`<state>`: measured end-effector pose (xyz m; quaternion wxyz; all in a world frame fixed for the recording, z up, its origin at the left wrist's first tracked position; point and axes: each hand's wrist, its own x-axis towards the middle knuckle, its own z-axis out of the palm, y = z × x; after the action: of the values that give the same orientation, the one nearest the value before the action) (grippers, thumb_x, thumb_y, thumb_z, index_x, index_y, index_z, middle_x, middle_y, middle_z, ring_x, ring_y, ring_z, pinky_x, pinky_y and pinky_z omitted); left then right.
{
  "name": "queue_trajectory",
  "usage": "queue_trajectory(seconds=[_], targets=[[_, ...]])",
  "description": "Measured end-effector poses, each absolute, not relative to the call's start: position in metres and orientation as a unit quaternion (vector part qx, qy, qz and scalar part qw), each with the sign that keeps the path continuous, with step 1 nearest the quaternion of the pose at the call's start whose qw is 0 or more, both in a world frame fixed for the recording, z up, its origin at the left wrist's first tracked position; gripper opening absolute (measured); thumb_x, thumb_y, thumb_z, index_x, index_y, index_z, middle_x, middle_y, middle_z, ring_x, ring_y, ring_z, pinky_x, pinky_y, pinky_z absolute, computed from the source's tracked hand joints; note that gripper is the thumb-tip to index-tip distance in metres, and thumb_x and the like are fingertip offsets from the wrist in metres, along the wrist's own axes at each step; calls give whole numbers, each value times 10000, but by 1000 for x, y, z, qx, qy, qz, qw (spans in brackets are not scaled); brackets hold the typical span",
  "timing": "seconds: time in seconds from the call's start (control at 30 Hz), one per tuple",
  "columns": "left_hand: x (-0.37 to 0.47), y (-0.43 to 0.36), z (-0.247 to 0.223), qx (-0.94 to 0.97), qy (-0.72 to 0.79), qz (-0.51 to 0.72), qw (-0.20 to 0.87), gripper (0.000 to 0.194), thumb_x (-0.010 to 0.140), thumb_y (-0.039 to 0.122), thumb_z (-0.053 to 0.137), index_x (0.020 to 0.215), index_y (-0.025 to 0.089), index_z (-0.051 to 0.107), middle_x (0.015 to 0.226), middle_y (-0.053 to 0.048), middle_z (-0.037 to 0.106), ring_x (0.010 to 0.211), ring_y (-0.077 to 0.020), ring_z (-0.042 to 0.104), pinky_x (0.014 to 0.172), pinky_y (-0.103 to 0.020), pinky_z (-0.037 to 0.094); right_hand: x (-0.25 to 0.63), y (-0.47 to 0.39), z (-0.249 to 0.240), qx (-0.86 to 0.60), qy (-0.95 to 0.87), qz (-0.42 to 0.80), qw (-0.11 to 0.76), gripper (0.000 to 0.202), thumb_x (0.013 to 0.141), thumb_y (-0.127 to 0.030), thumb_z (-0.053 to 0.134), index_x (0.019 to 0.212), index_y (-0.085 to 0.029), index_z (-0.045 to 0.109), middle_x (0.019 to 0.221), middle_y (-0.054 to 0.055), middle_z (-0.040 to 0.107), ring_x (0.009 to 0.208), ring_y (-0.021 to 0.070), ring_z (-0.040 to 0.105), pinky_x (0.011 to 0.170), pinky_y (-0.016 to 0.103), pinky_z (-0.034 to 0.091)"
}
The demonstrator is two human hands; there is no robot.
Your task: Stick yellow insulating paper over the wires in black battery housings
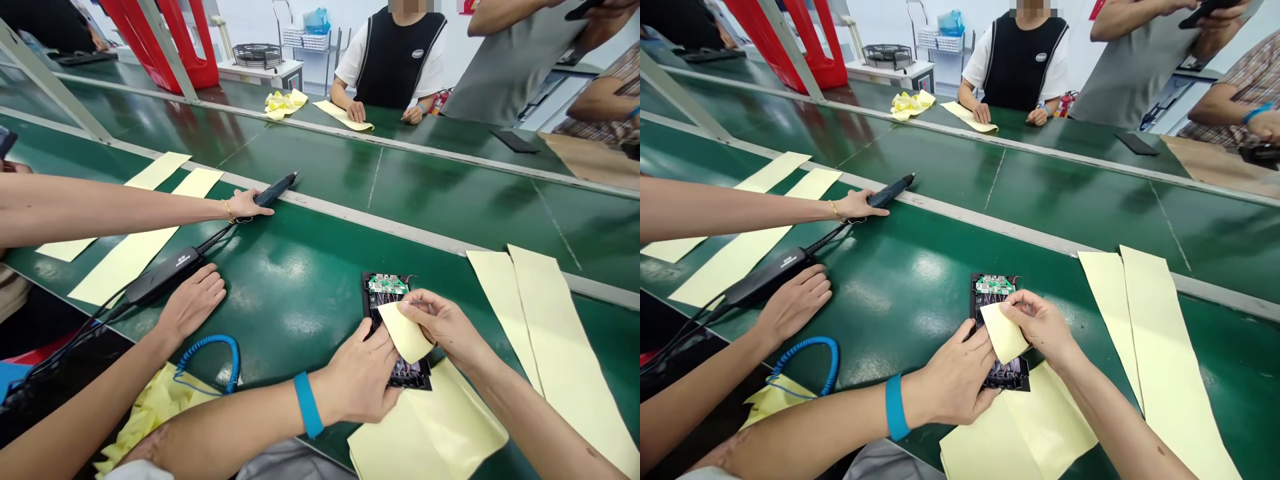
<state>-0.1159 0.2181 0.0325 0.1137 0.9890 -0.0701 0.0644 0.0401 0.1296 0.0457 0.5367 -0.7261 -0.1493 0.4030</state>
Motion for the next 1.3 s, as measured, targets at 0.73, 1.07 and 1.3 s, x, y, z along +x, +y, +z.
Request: queue_trajectory(seconds=[0.73, 1.07, 1.3], targets=[[-116, 214, 29, 992, -63, 69, 90, 571, 894, 409, 342, 1303, 13, 384, 1349, -168, 429, 1280, -283, 295, 972, -370, 280, 43, 128, 57, -809, -183, 292, 477, 378, 577, -511, 728, 706, -185, 588, 567, -19, 533, 468, 83, 429, 404, 203, 322], [-115, 212, 28, 989, -66, 80, 107, 507, 878, 375, 376, 1240, 25, 434, 1306, -176, 460, 1236, -286, 343, 960, -362, 294, 36, 136, 59, -775, -82, 370, 506, 474, 445, -505, 797, 682, -168, 561, 526, -27, 535, 427, 70, 423, 371, 193, 330], [-114, 211, 28, 990, -64, 68, 110, 464, 873, 376, 400, 1177, 32, 468, 1204, -150, 525, 1225, -281, 329, 944, -362, 310, 38, 141, 57, -807, -137, 347, 457, 424, 499, -532, 742, 630, -179, 547, 520, -6, 544, 441, 103, 469, 388, 231, 384]])
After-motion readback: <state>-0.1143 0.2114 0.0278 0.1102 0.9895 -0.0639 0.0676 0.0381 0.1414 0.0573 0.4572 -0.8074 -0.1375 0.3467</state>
